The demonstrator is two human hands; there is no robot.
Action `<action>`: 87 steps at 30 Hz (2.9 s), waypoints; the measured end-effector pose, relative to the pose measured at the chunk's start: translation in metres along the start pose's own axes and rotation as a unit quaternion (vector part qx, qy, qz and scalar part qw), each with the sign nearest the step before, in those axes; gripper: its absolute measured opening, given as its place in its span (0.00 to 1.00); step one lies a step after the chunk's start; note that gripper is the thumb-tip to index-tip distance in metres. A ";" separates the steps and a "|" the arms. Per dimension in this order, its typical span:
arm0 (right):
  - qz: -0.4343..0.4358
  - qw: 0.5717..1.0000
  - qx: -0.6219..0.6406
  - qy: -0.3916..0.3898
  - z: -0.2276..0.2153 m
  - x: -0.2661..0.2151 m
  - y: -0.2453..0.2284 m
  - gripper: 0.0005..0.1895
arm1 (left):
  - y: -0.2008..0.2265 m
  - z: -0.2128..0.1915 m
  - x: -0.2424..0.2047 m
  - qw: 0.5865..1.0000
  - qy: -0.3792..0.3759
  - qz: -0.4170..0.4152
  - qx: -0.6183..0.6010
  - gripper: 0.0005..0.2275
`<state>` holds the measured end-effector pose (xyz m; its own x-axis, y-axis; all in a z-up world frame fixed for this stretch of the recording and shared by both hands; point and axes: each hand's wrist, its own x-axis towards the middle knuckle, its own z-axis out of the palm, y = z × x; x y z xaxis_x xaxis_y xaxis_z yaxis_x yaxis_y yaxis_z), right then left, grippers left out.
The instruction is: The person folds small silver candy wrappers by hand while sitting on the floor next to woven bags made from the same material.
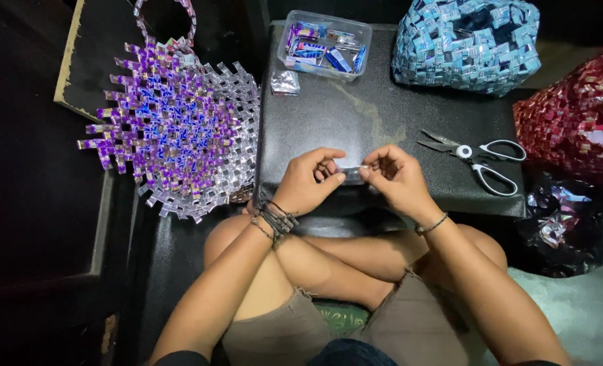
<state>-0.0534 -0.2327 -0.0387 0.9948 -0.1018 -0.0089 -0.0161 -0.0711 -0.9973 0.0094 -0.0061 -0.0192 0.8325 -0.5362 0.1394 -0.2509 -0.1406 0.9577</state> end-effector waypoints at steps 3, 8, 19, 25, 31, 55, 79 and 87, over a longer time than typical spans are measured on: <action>-0.018 0.999 0.034 0.030 0.010 0.003 -0.004 0.16 | -0.006 0.001 0.002 0.999 0.033 -0.038 -0.004 0.06; -0.030 0.998 0.032 0.039 0.018 0.006 -0.012 0.17 | -0.009 0.004 0.006 0.996 0.074 -0.056 -0.001 0.05; 0.040 0.989 0.059 0.129 0.041 0.010 -0.001 0.10 | -0.022 0.037 0.016 0.981 0.170 -0.084 -0.051 0.06; 0.044 0.987 0.058 0.144 0.045 0.013 -0.006 0.09 | -0.017 0.046 0.017 0.973 0.187 -0.096 -0.094 0.06; 0.030 0.981 0.059 0.182 0.047 0.013 -0.001 0.05 | -0.013 0.053 0.015 0.960 0.238 -0.092 -0.117 0.04; -0.007 0.984 0.085 0.155 0.044 0.010 0.006 0.09 | -0.025 0.044 0.014 0.963 0.201 -0.056 -0.170 0.04; -0.065 0.991 -0.034 0.113 0.030 0.003 -0.003 0.10 | -0.006 0.026 0.009 0.986 0.148 0.071 0.017 0.08; -0.051 0.993 -0.014 0.102 0.029 0.002 -0.004 0.07 | -0.005 0.024 0.008 0.989 0.125 0.072 0.041 0.04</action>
<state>-0.0489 -0.2037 -0.0370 0.9502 -0.2918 0.1094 0.0773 -0.1194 -0.9898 0.0053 -0.0297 -0.0285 0.8789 -0.3346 0.3401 -0.4061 -0.1507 0.9013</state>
